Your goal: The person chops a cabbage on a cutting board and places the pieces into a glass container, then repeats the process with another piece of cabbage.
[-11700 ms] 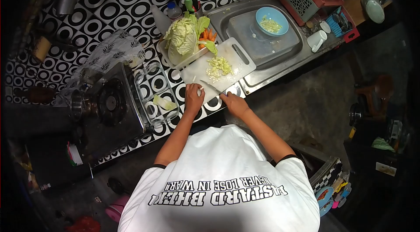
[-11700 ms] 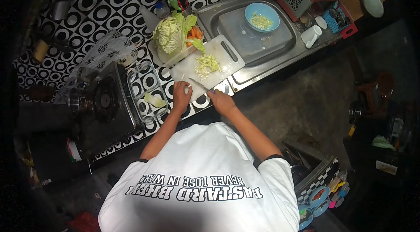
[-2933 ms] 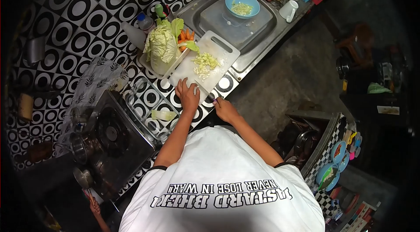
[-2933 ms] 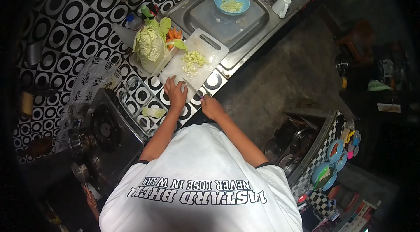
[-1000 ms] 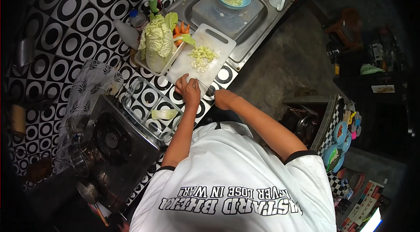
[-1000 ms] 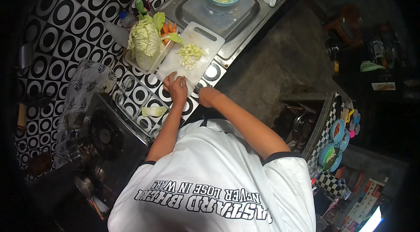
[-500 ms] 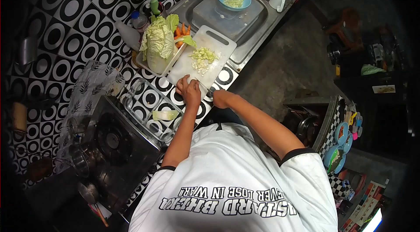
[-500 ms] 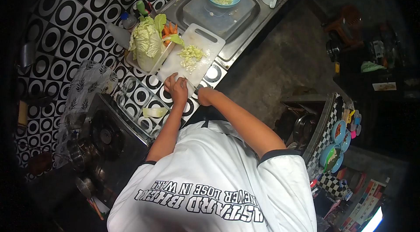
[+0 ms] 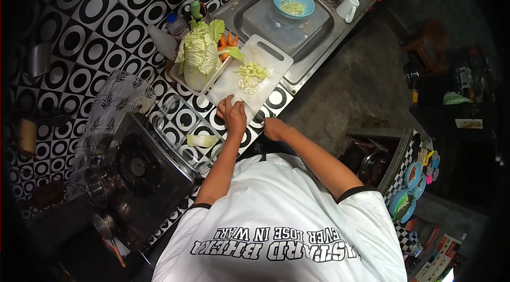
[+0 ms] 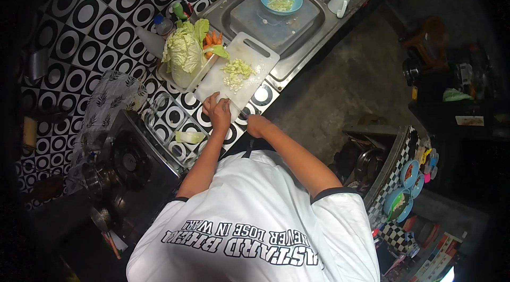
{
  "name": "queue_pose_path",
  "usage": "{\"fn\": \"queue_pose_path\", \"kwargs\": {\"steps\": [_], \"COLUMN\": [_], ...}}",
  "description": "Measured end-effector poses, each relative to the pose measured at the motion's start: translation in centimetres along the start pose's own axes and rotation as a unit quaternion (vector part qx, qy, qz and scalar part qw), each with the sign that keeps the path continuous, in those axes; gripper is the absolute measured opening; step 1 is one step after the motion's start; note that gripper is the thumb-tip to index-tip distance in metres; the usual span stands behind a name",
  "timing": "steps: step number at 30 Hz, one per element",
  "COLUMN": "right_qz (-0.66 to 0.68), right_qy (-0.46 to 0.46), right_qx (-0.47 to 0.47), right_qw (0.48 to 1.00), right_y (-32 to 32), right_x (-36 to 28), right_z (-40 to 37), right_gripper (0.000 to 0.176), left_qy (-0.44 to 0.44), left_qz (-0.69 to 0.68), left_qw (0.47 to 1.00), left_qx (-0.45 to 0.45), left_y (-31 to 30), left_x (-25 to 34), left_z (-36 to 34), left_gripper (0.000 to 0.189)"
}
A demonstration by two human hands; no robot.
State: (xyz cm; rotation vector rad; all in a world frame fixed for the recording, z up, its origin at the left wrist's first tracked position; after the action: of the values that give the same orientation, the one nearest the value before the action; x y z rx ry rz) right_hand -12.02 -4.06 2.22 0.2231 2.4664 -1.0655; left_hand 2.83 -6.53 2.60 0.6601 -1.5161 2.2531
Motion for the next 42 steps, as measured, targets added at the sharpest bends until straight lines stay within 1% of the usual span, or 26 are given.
{"fn": "queue_pose_path", "kwargs": {"steps": [4,5,10,14,17,22,25,27,30,34,36,37,39,40,42], "right_qz": [0.003,0.02,0.06,0.05,0.038,0.012,0.008,0.025,0.059,0.061,0.031,0.029,-0.017,-0.019,-0.007], "right_qy": [0.0,0.013,0.035,0.008,-0.006,-0.027,-0.058,-0.101,-0.113,-0.112,-0.097,-0.101,-0.098,-0.104,-0.13], "right_qx": [0.014,0.014,0.011,0.0,-0.001,0.001,-0.002,-0.036,-0.053,-0.066,-0.037,-0.037,-0.014,-0.016,0.009], "right_qw": [1.0,1.0,0.998,0.999,0.999,1.0,0.998,0.994,0.99,0.99,0.994,0.994,0.995,0.994,0.992], "right_y": [1.1,1.3,0.0,0.5,1.1,0.9,1.4,1.4,0.3,-0.6,-1.0,-1.1,-1.3,-0.9,-0.8], "right_x": [0.8,1.2,0.9,1.8,2.7,3.0,3.5,3.5,3.8,3.6,3.4,3.3,3.2,3.4,3.6], "right_z": [0.1,0.2,-0.7,0.1,0.9,1.3,2.3,3.0,3.4,3.3,3.2,3.2,3.6,4.0,4.9], "right_gripper": [0.03,0.029,0.028,0.028,0.027,0.023,0.024,0.03,0.032,0.032,0.031,0.031,0.03,0.03,0.029], "left_qy": [-0.002,-0.002,-0.018,-0.016,-0.033,-0.04,-0.05,-0.057,-0.061,-0.06,-0.076,-0.078,-0.091,-0.095,-0.107], "left_qz": [0.006,0.01,0.024,0.029,0.036,0.048,0.058,0.064,0.07,0.085,0.094,0.096,0.1,0.103,0.092], "left_qw": [1.0,1.0,0.999,0.999,0.999,0.998,0.997,0.996,0.996,0.994,0.992,0.992,0.99,0.989,0.989], "left_qx": [-0.007,-0.009,-0.019,-0.013,-0.02,0.003,0.01,0.011,0.017,0.028,0.028,0.032,0.035,0.039,0.036], "left_y": [-0.4,-0.6,-0.8,-0.6,-0.6,-0.6,-0.5,-0.4,-0.3,-0.3,-0.2,-0.2,-0.2,-0.3,-0.4], "left_x": [0.4,0.6,1.0,1.1,1.2,1.6,1.8,1.8,2.0,2.4,2.4,2.6,2.7,2.8,2.9], "left_z": [-0.2,-0.3,-0.7,-0.9,-0.9,-1.3,-1.3,-1.4,-1.5,-1.7,-1.8,-1.8,-2.0,-2.1,-2.1], "left_gripper": [0.015,0.017,0.021,0.024,0.025,0.028,0.028,0.029,0.028,0.027,0.027,0.027,0.026,0.026,0.027]}}
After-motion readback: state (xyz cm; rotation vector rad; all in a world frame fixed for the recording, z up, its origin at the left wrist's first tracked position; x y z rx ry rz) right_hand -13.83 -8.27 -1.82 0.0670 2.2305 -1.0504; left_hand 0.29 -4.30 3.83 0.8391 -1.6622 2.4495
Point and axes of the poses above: each hand's wrist, its own z-axis towards the middle knuckle, its own y-axis out of the palm, x = y × z, the point moved 6 cm from there along z, towards the middle knuckle, and after that the axes turned 4 degrees about x, right-handed, at the moved point
